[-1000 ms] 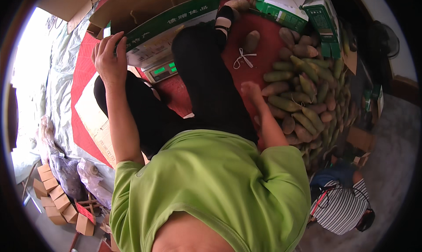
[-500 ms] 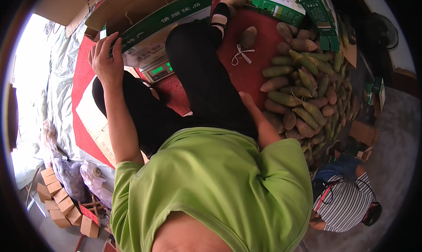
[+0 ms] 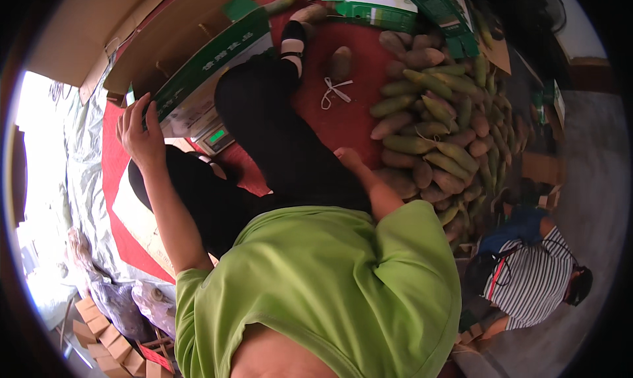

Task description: Picking up large green radishes from a pile on the floor and packing them into cardboard boxes on a weighing scale.

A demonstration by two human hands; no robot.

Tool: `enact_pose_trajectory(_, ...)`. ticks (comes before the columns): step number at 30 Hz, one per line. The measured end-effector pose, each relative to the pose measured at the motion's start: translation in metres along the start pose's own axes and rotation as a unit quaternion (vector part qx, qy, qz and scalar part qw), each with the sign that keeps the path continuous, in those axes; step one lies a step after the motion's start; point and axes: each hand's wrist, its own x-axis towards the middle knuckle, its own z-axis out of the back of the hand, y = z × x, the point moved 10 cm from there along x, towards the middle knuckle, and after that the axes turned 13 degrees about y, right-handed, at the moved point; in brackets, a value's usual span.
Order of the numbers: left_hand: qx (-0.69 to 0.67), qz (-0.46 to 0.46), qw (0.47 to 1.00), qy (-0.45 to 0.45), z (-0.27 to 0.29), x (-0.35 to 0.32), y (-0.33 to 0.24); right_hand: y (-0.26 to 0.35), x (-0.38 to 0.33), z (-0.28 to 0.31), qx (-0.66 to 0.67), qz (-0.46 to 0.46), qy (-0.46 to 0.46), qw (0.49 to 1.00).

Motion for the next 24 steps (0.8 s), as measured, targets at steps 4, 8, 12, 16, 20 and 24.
enact_pose_trajectory(4,-0.004,0.003,1.0,0.016,0.0,-0.001,0.004,0.039,-0.009,-0.005,-0.159,-0.014,0.029,0.987)
enact_pose_trajectory(8,-0.015,0.0,0.999,0.036,0.0,0.004,-0.012,0.073,-0.013,0.008,-0.156,-0.005,0.0,0.988)
enact_pose_trajectory(12,-0.026,-0.007,0.998,0.065,-0.007,0.007,-0.019,0.124,-0.009,0.046,0.035,0.021,-0.048,0.998)
enact_pose_trajectory(16,-0.022,-0.005,0.995,0.095,-0.009,0.011,-0.018,0.277,-0.02,0.106,0.046,0.237,-0.197,0.95)
enact_pose_trajectory(20,-0.021,0.011,0.987,0.16,-0.022,0.02,-0.013,0.444,-0.05,0.127,-0.081,0.382,-0.283,0.876)
enact_pose_trajectory(24,-0.024,0.026,0.979,0.199,-0.022,0.027,-0.005,0.574,-0.062,0.097,-0.177,0.447,-0.261,0.837)
